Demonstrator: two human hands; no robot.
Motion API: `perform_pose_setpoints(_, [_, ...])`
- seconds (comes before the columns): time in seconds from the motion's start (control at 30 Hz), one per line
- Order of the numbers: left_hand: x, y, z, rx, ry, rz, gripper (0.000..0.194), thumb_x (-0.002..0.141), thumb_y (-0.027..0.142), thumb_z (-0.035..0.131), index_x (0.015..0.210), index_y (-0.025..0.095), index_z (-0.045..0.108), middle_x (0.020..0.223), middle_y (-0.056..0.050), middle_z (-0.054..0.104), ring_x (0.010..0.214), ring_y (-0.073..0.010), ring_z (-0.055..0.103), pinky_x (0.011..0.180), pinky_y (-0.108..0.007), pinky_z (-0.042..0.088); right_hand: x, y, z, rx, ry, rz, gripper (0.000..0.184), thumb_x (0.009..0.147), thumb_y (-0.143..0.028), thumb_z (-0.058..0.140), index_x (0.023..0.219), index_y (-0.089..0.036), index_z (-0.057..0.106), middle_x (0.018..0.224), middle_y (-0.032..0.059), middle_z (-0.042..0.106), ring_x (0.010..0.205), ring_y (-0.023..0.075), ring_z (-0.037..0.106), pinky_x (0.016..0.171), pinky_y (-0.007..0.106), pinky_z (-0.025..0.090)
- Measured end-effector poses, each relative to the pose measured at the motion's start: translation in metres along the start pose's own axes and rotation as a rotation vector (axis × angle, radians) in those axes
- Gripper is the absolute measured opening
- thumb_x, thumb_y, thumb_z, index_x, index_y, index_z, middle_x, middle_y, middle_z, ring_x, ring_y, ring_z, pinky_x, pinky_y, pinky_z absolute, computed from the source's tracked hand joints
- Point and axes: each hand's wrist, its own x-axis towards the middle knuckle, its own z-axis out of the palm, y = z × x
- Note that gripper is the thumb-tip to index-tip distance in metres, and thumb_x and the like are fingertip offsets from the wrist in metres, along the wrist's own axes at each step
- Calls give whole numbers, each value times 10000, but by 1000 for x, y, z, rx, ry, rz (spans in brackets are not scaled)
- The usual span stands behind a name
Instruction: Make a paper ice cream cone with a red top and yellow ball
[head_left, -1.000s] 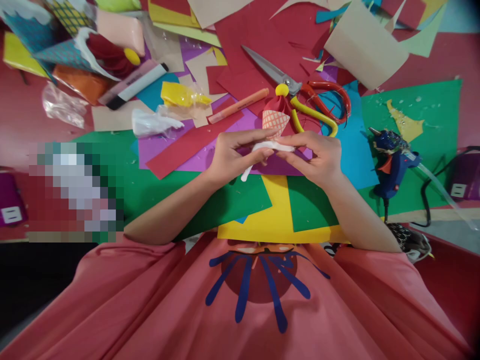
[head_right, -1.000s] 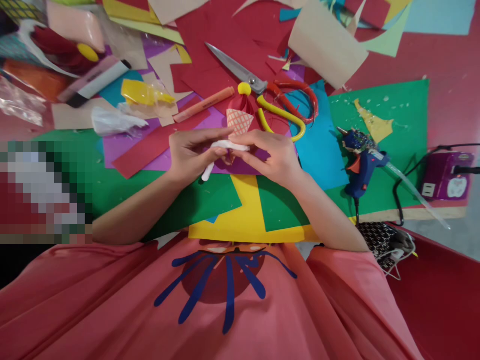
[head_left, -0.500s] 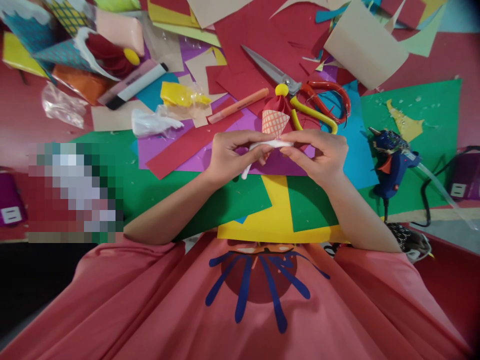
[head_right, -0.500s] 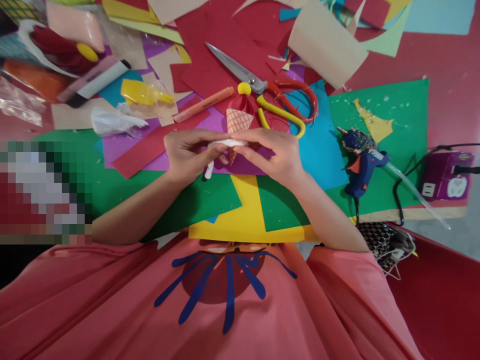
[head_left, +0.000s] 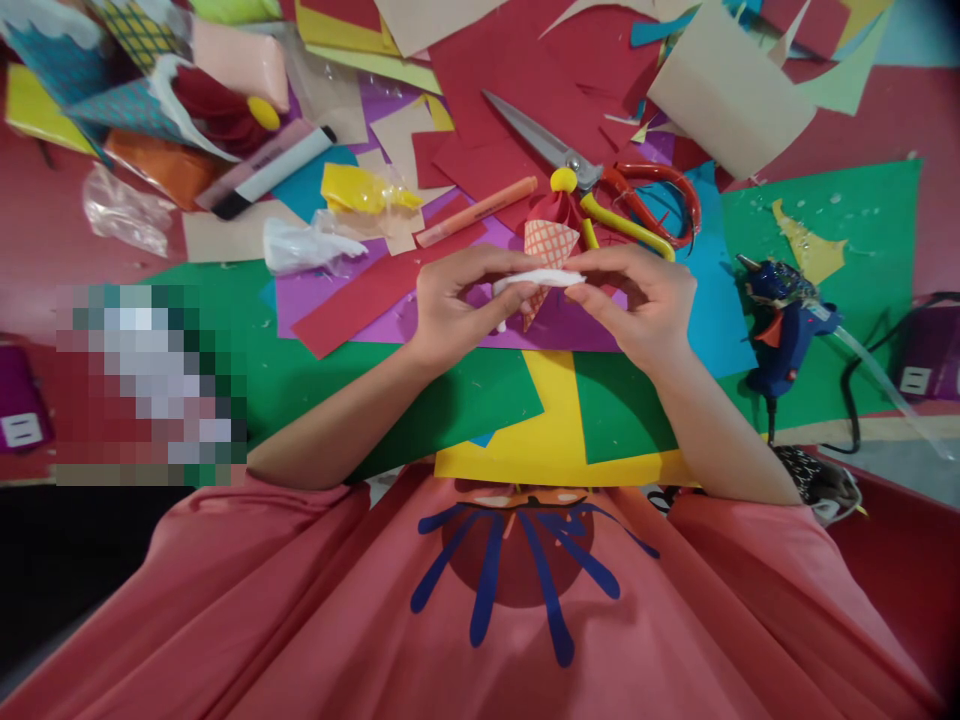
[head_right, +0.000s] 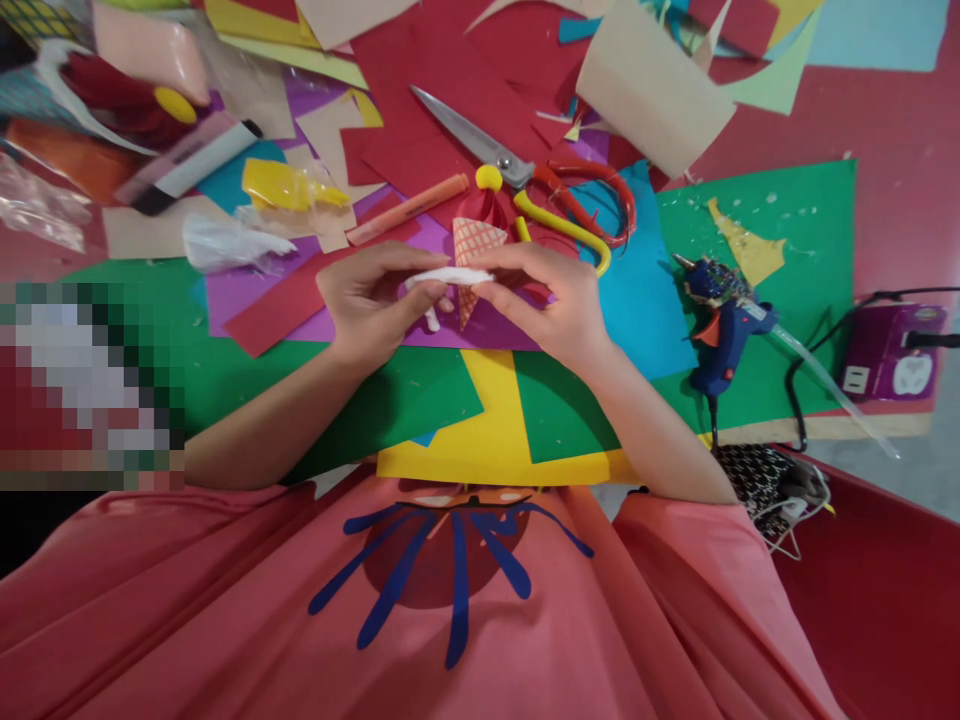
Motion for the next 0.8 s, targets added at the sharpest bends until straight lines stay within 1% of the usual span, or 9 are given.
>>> perform_pose_setpoints(0.1, [0, 0, 0, 0, 10, 21, 183, 857, 408, 734, 994, 292, 773, 838, 28, 774, 524, -49, 650, 412, -151, 479, 1, -3, 0, 1, 9, -10, 206, 932, -420, 630, 980, -268, 760, 954, -19, 788, 847, 160, 757, 778, 319, 651])
perform_pose_setpoints(0.23, [-1, -2, -1, 27, 23, -4, 223, 845, 450, 732, 983, 279, 771, 848, 15, 779, 543, -67, 662, 432, -179, 494, -1, 0, -1, 5, 13, -28, 186, 930, -397, 641, 973, -271, 770, 948, -19, 791, 854, 168, 764, 784, 329, 652])
perform_pose_setpoints(0.3, [-3, -4, -1, 9, 22, -18, 222, 854, 446, 724, 999, 284, 767, 861, 11, 780, 542, -67, 663, 441, -187, 503, -2, 2, -1, 18, 18, -11, 205, 912, -423, 661, 1026, -287, 762, 985, -20, 788, 877, 175, 766, 803, 340, 654])
perform_pose_setpoints(0.37, [-4, -4, -2, -26, 27, -16, 197, 864, 418, 723, 1020, 304, 762, 889, 13, 782, 550, -63, 668, 452, -186, 514, -2, 3, 0, 33, 13, 12, 296, 878, -464, 693, 1122, -302, 735, 1032, -15, 781, 906, 181, 766, 827, 347, 657])
perform_pose_setpoints(0.43, [-5, -4, -3, -42, 36, -15, 191, 866, 407, 724, 1032, 319, 757, 911, 15, 783, 557, -63, 673, 455, -185, 520, -3, 4, 0, 38, 8, 26, 366, 858, -488, 708, 1173, -303, 714, 1065, -2, 775, 936, 189, 764, 848, 355, 657])
perform_pose_setpoints(0.53, [-4, -3, -2, -19, 38, -27, 212, 872, 440, 708, 1023, 299, 758, 880, 14, 782, 551, -74, 682, 451, -186, 525, -3, 5, -1, 77, -7, 27, 307, 889, -482, 672, 1130, -301, 732, 1084, 2, 765, 967, 190, 759, 862, 363, 655])
perform_pose_setpoints(0.63, [-2, 0, -1, 17, 33, -19, 232, 878, 473, 689, 976, 278, 766, 817, 26, 773, 556, -83, 695, 471, -188, 544, 0, 4, -2, 220, -62, 24, 303, 909, -501, 641, 1106, -293, 741, 1016, -10, 764, 870, 153, 764, 789, 315, 660])
perform_pose_setpoints(0.73, [0, 4, 1, 6, 28, 5, 229, 888, 481, 673, 960, 286, 768, 775, 45, 759, 546, -79, 692, 483, -190, 555, 3, 3, -2, 369, -145, 91, 349, 886, -536, 656, 1087, -268, 750, 906, -18, 761, 727, 111, 746, 695, 256, 645])
perform_pose_setpoints(0.8, [1, 6, 1, -34, 10, 15, 199, 893, 455, 678, 961, 292, 768, 756, 48, 755, 541, -77, 690, 481, -186, 552, 5, 3, -2, 445, -203, 127, 355, 861, -539, 684, 1067, -261, 759, 869, -23, 759, 689, 99, 736, 672, 238, 636])
